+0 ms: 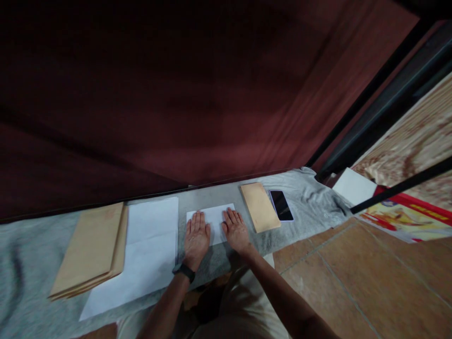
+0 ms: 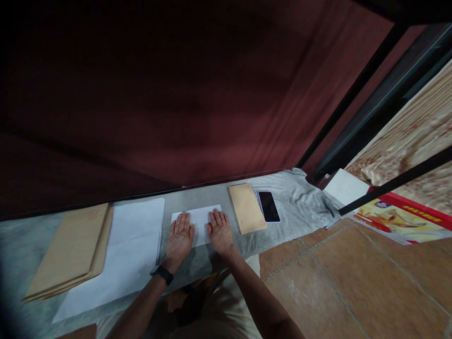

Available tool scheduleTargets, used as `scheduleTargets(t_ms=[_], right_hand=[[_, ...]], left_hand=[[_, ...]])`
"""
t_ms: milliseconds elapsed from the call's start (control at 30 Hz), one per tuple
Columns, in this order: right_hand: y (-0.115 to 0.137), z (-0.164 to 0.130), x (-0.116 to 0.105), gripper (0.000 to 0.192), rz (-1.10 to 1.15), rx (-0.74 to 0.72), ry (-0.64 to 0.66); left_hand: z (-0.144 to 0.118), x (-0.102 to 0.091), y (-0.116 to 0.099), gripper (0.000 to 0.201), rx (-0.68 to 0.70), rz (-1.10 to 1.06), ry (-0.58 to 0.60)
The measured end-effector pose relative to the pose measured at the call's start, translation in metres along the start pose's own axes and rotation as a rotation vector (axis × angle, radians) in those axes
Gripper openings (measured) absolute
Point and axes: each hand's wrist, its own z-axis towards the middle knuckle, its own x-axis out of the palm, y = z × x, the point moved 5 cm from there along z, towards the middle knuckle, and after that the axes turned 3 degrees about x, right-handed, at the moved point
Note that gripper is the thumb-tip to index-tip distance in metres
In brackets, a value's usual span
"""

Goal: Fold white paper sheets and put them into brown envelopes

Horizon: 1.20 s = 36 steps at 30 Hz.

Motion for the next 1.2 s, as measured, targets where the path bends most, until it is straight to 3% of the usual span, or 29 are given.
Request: scheduleTargets(t_ms=[367, 500, 600, 700, 1033, 1200], right_hand=[[-0.022, -0.012, -0.005, 0.049, -0.033, 0.052, -0.064], [-0.009, -0.019, -0.009, 0.053, -0.013, 0.011, -0.096], [0.010, -0.031, -0.007, 0.052, 0.013, -0.114, -0.059], [0.017, -0.044, -0.005, 0.050, 0.014, -0.143, -0.030], [-0.017, -0.063, -0.018, 0.052, -0.066, -0.036, -0.112], [-0.017, -0.066, -0.016, 0.053, -0.089, -0.041, -0.174]], left_hand=[[-0.026, -0.011, 0.011, 0.062, -0.037, -0.048, -0.114], [-0.031, -0.014, 0.011, 0.061, -0.053, -0.056, -0.132], [-0.032, -0.015, 0.010, 0.061, -0.051, -0.051, -0.129], [-0.032, -0.014, 0.010, 0.062, -0.049, -0.055, -0.129], [-0.041, -0.013, 0.015, 0.061, -0.103, -0.186, -0.154], [-0.059, -0.003, 0.025, 0.057, -0.268, -0.431, -0.125]])
